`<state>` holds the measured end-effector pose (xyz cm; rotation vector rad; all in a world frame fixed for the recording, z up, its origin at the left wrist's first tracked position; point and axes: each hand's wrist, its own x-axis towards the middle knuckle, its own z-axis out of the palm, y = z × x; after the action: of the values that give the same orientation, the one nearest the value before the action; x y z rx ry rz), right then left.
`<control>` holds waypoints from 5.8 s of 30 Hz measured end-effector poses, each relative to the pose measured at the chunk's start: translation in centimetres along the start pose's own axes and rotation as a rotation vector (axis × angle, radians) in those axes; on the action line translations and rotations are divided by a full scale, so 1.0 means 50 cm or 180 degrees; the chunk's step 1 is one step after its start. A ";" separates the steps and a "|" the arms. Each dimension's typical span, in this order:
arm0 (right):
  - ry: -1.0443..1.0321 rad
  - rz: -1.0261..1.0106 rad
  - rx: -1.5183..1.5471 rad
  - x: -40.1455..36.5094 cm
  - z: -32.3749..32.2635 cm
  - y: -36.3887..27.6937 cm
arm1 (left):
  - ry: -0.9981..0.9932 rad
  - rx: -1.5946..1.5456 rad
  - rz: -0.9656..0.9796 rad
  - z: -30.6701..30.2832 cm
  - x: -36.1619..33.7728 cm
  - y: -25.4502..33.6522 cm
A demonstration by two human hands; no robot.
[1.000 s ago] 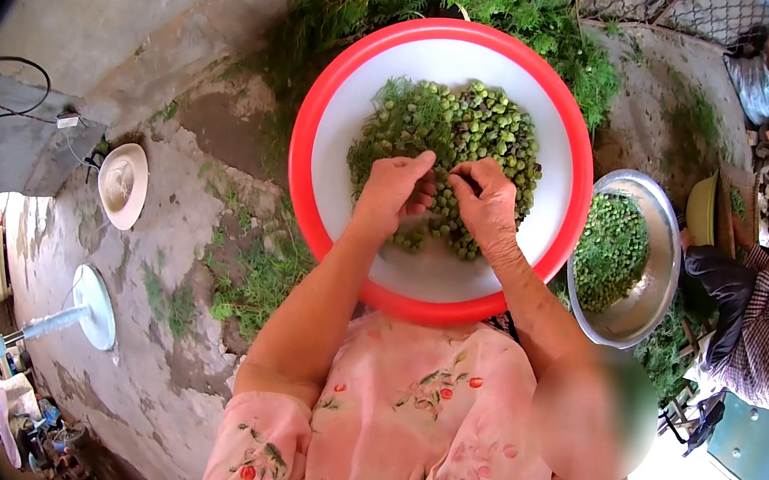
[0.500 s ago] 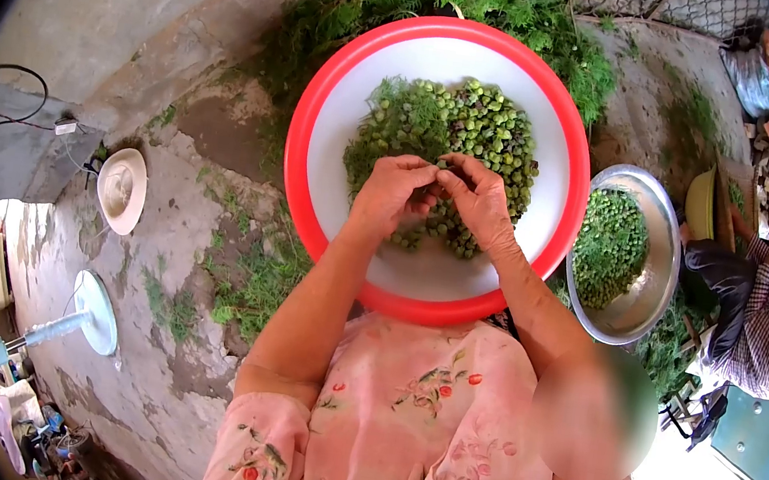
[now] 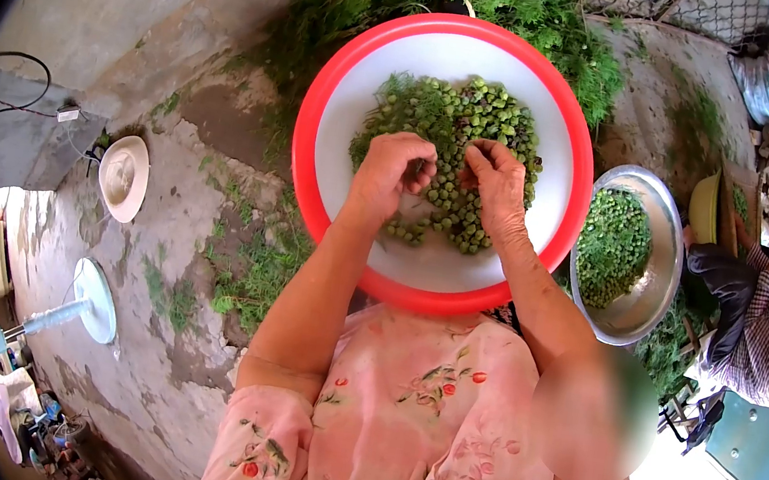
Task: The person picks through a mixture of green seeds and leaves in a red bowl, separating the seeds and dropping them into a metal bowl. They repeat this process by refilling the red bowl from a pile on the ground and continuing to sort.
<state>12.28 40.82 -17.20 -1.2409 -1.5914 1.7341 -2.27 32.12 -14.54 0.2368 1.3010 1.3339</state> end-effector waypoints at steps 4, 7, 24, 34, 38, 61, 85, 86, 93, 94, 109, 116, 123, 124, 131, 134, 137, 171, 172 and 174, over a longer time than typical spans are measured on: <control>0.0564 -0.1306 -0.1461 0.020 -0.005 0.054 | 0.0278 -0.0764 0.0235 -0.006 0.006 -0.001; 0.0049 -0.1831 -0.1848 0.004 0.014 0.050 | 0.0315 -0.1065 0.0312 -0.013 0.011 -0.003; -0.0769 -0.1844 -0.1675 -0.051 0.068 0.062 | 0.0648 -0.1019 0.0372 -0.027 0.008 -0.007; -0.0521 -0.0358 0.0069 -0.039 0.039 0.007 | 0.0456 -0.0411 -0.0077 -0.001 0.013 -0.040; -0.0337 -0.0536 -0.0087 -0.037 0.044 0.005 | 0.0331 -0.0531 -0.0163 0.008 0.005 -0.031; -0.1860 -0.1996 -0.2118 -0.080 0.111 0.055 | 0.0201 -0.1749 0.0541 -0.046 0.015 -0.003; -0.1484 0.0488 -0.0282 -0.061 0.053 0.012 | 0.0393 -0.1273 0.0307 -0.036 0.011 -0.015; -0.1310 0.0575 -0.0144 -0.058 0.044 0.004 | 0.0375 -0.1179 0.0275 -0.032 0.011 -0.018; -0.0806 0.0941 0.1129 -0.042 0.020 0.006 | 0.0514 -0.0700 -0.0003 -0.014 0.008 -0.043; -0.0785 0.0954 0.1131 -0.040 0.019 0.015 | 0.0520 -0.0730 0.0007 -0.012 0.006 -0.043; -0.0422 0.0267 0.0065 -0.052 0.031 -0.012 | -0.0234 0.0399 0.0346 0.016 -0.007 -0.052; -0.0187 0.0305 0.0187 -0.050 0.026 -0.012 | -0.0604 0.0182 0.0254 0.040 -0.030 -0.030; -0.0304 0.0644 0.0638 -0.023 0.001 0.018 | -0.0362 -0.0246 0.0523 0.027 -0.018 -0.033; -0.0274 0.0707 0.1052 -0.017 -0.003 0.020 | -0.0191 -0.0279 0.0664 0.023 -0.014 -0.033; -0.0532 0.0880 0.2459 -0.019 -0.012 0.006 | -0.0384 0.0330 0.0209 0.019 0.000 -0.052; -0.0528 0.0948 0.2653 -0.025 -0.008 0.005 | -0.0477 0.0059 0.0021 0.027 -0.010 -0.047; -0.0521 0.1027 0.2853 -0.030 -0.009 0.007 | -0.0382 -0.0295 -0.0151 0.018 -0.005 -0.050; -0.0692 0.1107 0.3042 -0.031 -0.016 0.000 | -0.0666 0.1143 0.0095 0.036 -0.020 -0.016; -0.0663 0.1171 0.3082 -0.030 -0.016 0.001 | -0.0672 0.1272 0.0098 0.038 -0.018 -0.015; -0.0567 0.1228 0.3154 -0.032 -0.018 0.004 | -0.0670 0.1400 0.0095 0.037 -0.015 -0.015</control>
<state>13.82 39.93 -16.83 -0.8957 -0.3725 2.4456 -0.18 32.25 -14.04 0.6843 1.4002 1.0023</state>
